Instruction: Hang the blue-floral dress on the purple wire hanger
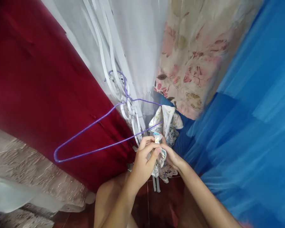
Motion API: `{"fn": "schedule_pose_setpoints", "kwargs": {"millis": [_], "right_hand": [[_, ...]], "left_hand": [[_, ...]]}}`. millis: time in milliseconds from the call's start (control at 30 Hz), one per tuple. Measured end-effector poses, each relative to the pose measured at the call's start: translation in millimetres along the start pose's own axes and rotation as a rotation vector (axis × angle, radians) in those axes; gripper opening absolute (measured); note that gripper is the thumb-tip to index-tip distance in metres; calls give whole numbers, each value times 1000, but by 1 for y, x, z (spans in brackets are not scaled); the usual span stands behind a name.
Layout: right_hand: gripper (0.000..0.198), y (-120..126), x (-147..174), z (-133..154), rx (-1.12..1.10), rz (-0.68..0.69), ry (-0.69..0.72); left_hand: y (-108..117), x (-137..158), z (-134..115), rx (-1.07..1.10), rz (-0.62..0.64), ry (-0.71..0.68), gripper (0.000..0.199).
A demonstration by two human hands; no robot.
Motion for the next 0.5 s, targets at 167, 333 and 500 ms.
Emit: {"fn": "schedule_pose_setpoints", "kwargs": {"millis": [167,333,500], "right_hand": [[72,2,6,-8,-126,206,-271],[60,13,37,5,-82,320,-258],[25,26,49,58,358,280,-180]], "left_hand": [[-9,-3,24,-65,-87,49,20],[-3,20,41,233,243,288,31],[24,65,60,348,472,490,43]]}}
Point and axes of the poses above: each hand's wrist, its own x-axis away from the middle knuckle, its own y-axis out of the back of the hand, z = x × y, the point moved 2 cm from there along -x, towards the middle knuckle, and after that the axes turned 3 degrees about -y, right-handed, at the moved point
